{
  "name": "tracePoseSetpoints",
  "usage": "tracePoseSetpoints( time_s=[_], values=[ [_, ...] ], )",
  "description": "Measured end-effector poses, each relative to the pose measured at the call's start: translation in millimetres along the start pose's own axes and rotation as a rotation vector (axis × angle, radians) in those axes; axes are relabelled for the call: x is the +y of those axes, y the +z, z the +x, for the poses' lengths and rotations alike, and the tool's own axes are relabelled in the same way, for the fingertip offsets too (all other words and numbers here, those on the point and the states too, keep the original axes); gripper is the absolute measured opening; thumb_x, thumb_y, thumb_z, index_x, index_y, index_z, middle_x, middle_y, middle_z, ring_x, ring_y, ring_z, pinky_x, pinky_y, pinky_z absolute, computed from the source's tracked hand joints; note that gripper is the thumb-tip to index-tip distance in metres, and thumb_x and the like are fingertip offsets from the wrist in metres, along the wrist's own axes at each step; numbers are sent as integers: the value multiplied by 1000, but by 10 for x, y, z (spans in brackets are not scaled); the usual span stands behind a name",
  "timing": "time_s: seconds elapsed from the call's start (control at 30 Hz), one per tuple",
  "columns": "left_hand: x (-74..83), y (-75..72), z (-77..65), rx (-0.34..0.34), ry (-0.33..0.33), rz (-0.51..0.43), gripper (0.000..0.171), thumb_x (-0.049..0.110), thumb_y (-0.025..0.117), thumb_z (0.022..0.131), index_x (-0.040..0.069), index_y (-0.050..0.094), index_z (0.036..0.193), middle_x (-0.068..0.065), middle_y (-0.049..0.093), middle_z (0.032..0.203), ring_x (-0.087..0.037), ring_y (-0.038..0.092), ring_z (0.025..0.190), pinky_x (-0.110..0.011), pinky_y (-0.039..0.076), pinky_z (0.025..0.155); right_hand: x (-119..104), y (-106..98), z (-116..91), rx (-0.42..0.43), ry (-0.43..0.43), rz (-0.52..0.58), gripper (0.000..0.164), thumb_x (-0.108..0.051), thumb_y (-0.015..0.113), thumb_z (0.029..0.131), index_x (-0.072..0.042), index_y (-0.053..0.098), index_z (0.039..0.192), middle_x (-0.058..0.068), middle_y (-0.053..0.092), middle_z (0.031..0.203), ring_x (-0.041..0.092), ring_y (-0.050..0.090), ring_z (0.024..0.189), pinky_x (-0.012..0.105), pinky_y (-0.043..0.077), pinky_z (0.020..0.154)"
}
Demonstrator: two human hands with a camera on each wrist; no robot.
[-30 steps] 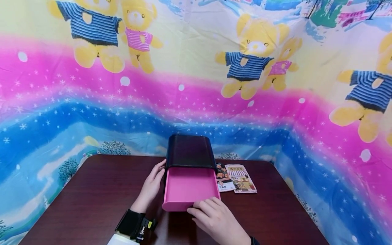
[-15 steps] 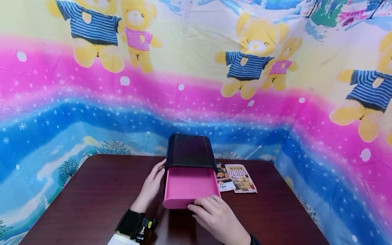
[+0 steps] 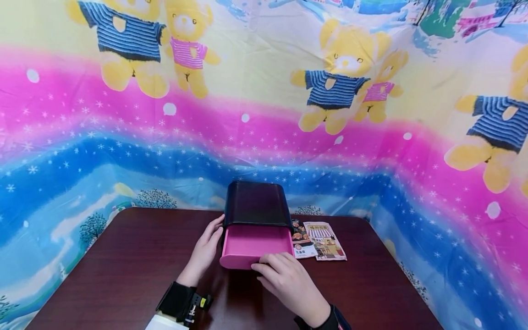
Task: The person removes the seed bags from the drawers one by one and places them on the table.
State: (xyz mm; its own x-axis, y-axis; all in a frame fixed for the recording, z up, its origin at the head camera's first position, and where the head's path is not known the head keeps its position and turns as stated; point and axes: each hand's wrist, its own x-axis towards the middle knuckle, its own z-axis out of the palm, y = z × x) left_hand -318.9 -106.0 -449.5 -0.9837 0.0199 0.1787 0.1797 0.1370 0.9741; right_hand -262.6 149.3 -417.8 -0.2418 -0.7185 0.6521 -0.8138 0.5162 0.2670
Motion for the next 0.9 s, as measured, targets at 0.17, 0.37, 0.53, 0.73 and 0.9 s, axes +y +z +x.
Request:
tracePoseSetpoints(
  time_s=[0.17,0.37,0.53,0.73,0.9],
  values=[
    [0,15,-3,14,14,9,47,26,40,112,16,38,158,-20,44,153,-41,37,145,-64,29,115,16,-1,26,-23,14,19,30,-19,81,87,-19,72,115,-7,62,110,12,60,90,27,51,81],
    [-4,17,0,12,-2,-7,47,27,40,112,19,39,158,-18,44,154,-40,36,146,-63,27,117,29,6,24,-19,31,23,32,-18,84,83,-19,72,113,-7,62,110,12,61,91,27,52,81],
    [-11,6,-8,3,-18,-4,47,29,40,112,20,37,159,-17,42,156,-39,34,148,-64,25,118,50,50,34,-27,54,37,38,-15,88,80,-18,72,114,-6,62,110,12,62,93,27,52,83],
    [-9,5,-15,0,-16,-4,48,31,40,112,21,38,158,-17,41,157,-39,33,148,-64,25,118,129,128,52,-20,86,44,38,-13,88,79,-17,73,113,-5,63,109,11,64,94,28,54,82],
    [-17,17,-7,-5,-6,-21,48,30,40,112,20,38,158,-17,41,157,-38,33,148,-63,26,118,202,190,73,-37,136,68,35,-13,87,82,-17,74,114,-5,63,111,9,63,93,27,55,80]
  ],
)
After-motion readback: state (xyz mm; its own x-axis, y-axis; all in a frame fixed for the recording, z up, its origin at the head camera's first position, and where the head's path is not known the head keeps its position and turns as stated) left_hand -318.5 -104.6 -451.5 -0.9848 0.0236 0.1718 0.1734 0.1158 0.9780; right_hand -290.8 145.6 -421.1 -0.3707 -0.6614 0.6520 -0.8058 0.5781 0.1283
